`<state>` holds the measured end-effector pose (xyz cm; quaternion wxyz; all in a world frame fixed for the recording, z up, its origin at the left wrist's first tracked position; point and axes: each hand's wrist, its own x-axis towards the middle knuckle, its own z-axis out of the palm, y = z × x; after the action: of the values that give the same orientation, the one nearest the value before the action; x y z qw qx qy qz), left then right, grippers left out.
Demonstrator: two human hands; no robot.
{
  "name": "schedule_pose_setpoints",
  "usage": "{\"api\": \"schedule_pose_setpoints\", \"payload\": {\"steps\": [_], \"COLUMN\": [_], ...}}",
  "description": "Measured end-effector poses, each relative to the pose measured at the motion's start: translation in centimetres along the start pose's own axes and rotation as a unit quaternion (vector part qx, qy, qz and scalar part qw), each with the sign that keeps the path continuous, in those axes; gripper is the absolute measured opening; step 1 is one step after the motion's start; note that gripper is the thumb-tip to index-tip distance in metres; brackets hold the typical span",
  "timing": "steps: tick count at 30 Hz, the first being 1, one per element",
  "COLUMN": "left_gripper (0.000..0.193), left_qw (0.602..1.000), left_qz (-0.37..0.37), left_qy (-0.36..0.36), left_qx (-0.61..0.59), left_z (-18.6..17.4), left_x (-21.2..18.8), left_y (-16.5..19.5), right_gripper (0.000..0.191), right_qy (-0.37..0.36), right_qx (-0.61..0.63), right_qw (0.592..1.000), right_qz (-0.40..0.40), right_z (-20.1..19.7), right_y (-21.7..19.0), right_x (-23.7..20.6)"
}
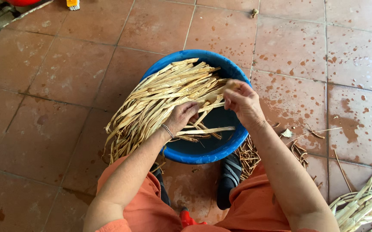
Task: The person sits on the floor in front of a blue basin of water filled with dried palm leaf strips. They take strips one at a time, bend and snap off the hard end sections, strip away the brittle outer parts, and drop the discarded pieces on the floor beside them while keeping the usable strips in the basin.
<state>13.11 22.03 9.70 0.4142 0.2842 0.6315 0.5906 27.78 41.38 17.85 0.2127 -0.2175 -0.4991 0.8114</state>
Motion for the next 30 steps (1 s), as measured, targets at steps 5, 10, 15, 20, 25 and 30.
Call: {"api": "schedule_pose_setpoints", "payload": {"steps": [5, 10, 15, 20, 25, 30], "left_gripper": [0.031, 0.028, 0.019, 0.009, 0.009, 0.022], "left_qw": [0.998, 0.998, 0.969, 0.939, 0.931, 0.956], "left_qz": [0.056, 0.031, 0.139, 0.196, 0.208, 0.144], "left_qy": [-0.009, -0.044, 0.018, 0.093, 0.093, 0.033], "left_qx": [0.017, 0.039, 0.202, 0.266, 0.284, 0.252], "left_z": [1.4, 0.1, -0.7, 0.4, 1.0, 0.3], "left_x": [0.1, 0.0, -0.4, -0.5, -0.7, -0.5], "left_y": [-0.3, 0.5, 1.7, 2.6, 3.1, 2.7], "right_gripper": [0.021, 0.021, 0.046, 0.049, 0.025, 0.012], "right_qy": [-0.013, 0.036, 0.125, 0.118, -0.078, -0.110], "right_qx": [-0.120, -0.127, -0.198, -0.601, -0.682, -0.606], "right_qw": [0.992, 0.991, 0.970, 0.689, 0.625, 0.744], "right_qz": [0.035, -0.018, -0.058, -0.388, -0.372, -0.260], "right_z": [0.2, -2.1, -2.6, -0.7, 0.9, 0.5], "right_y": [1.1, 0.4, -1.7, -3.4, -1.2, -0.7], "right_x": [0.1, 0.7, 0.5, -1.1, -1.9, -1.6]}}
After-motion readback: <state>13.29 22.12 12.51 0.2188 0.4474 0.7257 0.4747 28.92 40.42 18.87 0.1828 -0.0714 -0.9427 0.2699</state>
